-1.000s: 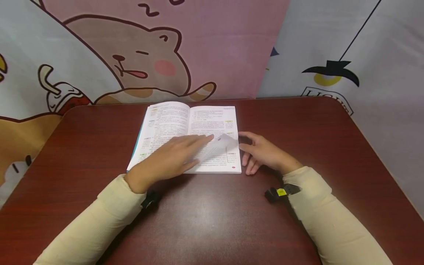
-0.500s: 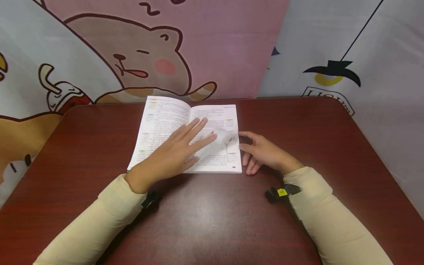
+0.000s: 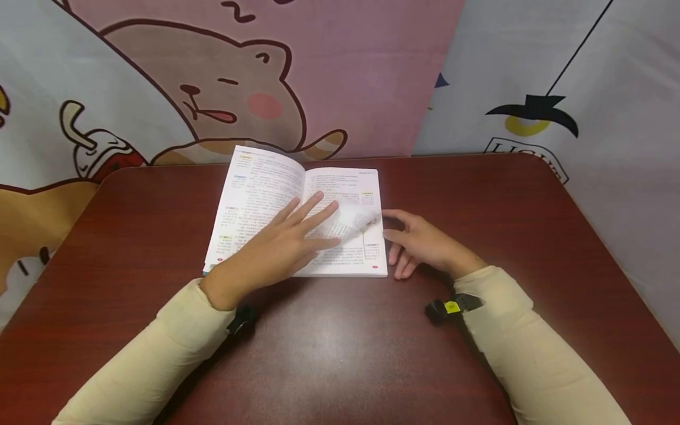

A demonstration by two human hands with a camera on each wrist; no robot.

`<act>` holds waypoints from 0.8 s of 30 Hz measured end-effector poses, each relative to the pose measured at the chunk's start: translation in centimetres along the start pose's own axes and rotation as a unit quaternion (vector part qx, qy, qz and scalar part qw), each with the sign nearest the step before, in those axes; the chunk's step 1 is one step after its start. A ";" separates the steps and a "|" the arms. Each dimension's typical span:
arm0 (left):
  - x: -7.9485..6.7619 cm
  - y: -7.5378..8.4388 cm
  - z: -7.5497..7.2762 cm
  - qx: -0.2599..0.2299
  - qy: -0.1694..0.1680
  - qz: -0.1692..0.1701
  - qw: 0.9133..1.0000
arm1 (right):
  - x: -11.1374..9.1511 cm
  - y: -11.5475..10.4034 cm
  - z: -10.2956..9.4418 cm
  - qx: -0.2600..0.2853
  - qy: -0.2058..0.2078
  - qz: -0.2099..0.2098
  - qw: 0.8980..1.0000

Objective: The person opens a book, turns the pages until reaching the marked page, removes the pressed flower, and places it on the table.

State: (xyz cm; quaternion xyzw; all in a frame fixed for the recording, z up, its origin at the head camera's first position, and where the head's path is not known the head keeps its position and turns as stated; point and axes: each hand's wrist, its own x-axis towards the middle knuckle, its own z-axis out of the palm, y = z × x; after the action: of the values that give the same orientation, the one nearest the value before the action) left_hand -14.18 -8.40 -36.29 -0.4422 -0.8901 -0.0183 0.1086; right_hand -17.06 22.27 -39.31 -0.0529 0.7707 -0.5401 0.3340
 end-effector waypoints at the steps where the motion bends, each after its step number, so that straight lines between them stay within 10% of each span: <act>1: 0.0 0.0 0.0 0.001 0.000 0.002 1.000 | 0.0 0.0 0.0 -0.001 0.000 0.000 1.000; 24: 0.0 -0.2 0.4 -0.057 -0.026 -0.001 0.998 | 0.1 0.1 0.0 0.002 -0.002 0.000 1.000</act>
State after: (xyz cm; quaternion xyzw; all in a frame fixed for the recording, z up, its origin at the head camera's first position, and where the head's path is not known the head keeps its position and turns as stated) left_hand -14.38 -8.50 -36.67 -0.4470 -0.8906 -0.0577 0.0602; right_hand -17.10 22.25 -39.45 -0.0530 0.7687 -0.5418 0.3357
